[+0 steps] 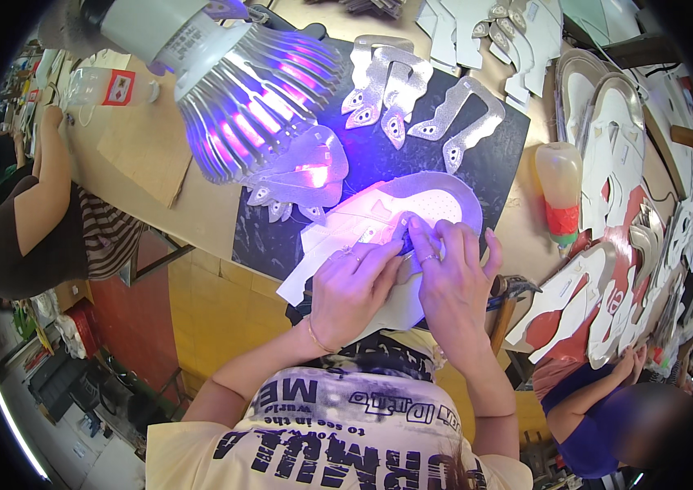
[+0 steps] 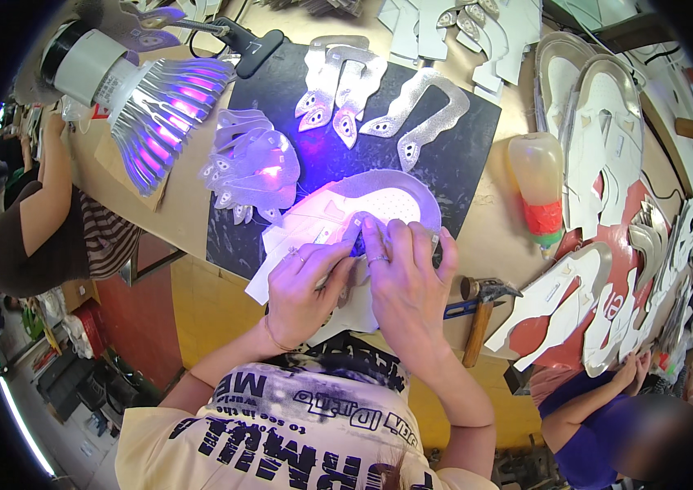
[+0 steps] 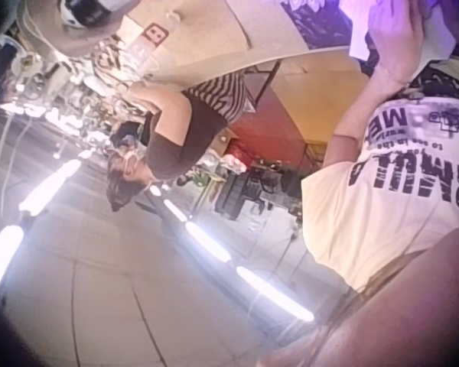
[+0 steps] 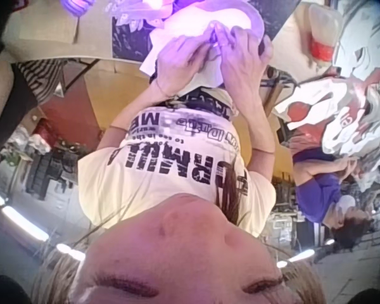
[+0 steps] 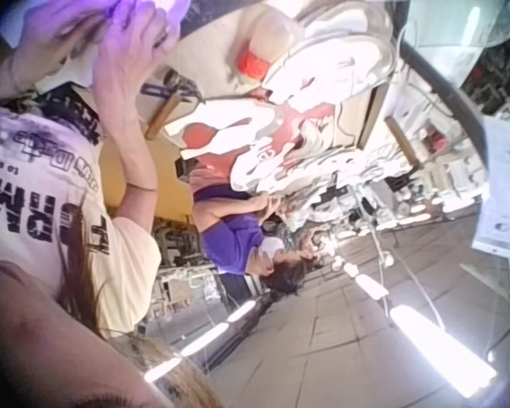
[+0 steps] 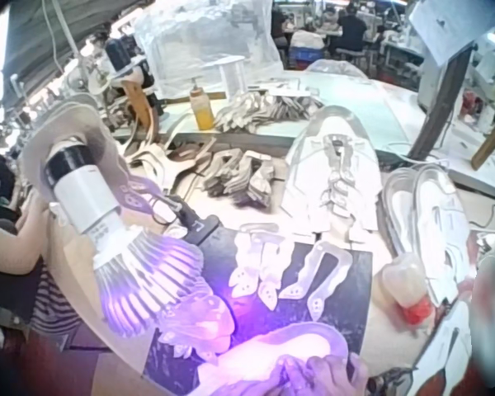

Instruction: The person assembles white decorative parts on a workbench. They apply glue from a squeeze bottle, press small pieces into place, and use a hammer to tap components. The person also picks up and places small brown items and a white shoe-shaped part.

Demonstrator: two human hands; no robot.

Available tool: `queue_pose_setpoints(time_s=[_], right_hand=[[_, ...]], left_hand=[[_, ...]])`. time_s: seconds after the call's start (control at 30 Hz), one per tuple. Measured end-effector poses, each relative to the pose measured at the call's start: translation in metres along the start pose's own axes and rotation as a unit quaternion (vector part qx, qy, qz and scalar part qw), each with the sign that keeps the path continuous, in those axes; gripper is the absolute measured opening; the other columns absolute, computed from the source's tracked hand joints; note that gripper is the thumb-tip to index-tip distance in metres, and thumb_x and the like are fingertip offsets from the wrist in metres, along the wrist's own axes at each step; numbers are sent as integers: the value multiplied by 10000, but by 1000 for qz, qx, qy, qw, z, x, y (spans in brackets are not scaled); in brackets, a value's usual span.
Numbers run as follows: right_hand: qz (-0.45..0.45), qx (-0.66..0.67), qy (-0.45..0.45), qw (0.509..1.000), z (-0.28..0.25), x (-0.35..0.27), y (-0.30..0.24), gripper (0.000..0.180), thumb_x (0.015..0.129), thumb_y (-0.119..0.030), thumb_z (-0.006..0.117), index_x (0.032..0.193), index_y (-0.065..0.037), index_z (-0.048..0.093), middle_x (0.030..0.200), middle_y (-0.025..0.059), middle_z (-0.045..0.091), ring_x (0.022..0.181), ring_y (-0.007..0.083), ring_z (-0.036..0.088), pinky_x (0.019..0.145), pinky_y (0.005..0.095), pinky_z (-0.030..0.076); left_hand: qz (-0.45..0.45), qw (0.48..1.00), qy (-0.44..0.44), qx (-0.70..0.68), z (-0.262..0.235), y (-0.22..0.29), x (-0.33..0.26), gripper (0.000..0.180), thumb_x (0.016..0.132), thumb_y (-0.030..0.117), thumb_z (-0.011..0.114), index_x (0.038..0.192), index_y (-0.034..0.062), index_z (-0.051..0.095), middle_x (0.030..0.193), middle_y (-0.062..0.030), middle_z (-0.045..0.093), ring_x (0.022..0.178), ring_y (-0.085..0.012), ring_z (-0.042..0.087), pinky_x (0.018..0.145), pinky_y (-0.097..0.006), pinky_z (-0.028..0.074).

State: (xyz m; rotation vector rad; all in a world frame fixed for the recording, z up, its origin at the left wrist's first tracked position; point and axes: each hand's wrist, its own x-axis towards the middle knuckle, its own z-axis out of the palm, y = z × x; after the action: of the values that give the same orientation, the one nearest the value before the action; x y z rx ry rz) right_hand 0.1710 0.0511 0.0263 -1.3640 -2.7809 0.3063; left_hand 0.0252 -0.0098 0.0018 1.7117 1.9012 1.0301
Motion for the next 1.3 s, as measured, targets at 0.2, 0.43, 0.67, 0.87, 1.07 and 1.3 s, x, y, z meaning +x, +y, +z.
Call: queue_pose_setpoints(time_s=[0.2, 0.43, 0.67, 0.87, 1.07, 1.3], right_hand=[[-37, 17, 6, 999, 2, 6, 4, 500, 826, -63, 563, 1324, -88, 601, 1189, 94, 554, 1191, 257, 511, 1081, 497, 304], [-62, 41, 2, 997, 2, 8, 7, 513, 835, -56, 561, 1345, -105, 594, 1207, 115, 546, 1195, 284, 513, 1084, 501, 331], [-53, 58, 11, 997, 2, 11, 3, 514, 805, -19, 565, 1309, -100, 623, 1157, 132, 562, 1167, 294, 533, 1111, 509, 317], [-62, 26, -5, 998, 3, 11, 4, 510, 803, -19, 563, 1299, -116, 630, 1147, 117, 570, 1146, 286, 545, 1118, 513, 312], [-94, 16, 18, 995, 6, 7, 2, 443, 852, -78, 572, 1283, -151, 646, 1214, 105, 571, 1168, 284, 538, 1110, 534, 302], [-93, 31, 2, 995, 5, 10, 4, 446, 846, -74, 574, 1279, -151, 647, 1231, 102, 571, 1182, 300, 531, 1109, 530, 311]], left_hand=[[-67, 997, -23, 6, -6, 1, -3, 286, 798, 43, 762, 1077, 71, 705, 831, -83, 670, 691, -252, 646, 637, -350, 500], [-29, 997, -5, 78, -6, -2, -5, 278, 807, 136, 766, 1080, 106, 722, 754, -30, 644, 622, -197, 614, 589, -335, 433], [-29, 996, -1, 79, -3, -4, -6, 287, 808, 153, 768, 1089, 112, 728, 738, -24, 623, 623, -196, 603, 586, -336, 425], [-32, 997, 2, 72, -2, -5, -7, 299, 805, 153, 770, 1098, 105, 728, 736, -25, 610, 617, -204, 597, 580, -343, 438], [-53, 997, -21, 58, -1, -9, -14, 311, 842, 189, 732, 1146, 129, 705, 792, -14, 626, 688, -183, 621, 614, -331, 445], [-2, 999, 22, -48, -11, -15, -30, 358, 790, 171, 788, 1133, 120, 701, 959, -39, 693, 737, -192, 646, 689, -338, 465]])
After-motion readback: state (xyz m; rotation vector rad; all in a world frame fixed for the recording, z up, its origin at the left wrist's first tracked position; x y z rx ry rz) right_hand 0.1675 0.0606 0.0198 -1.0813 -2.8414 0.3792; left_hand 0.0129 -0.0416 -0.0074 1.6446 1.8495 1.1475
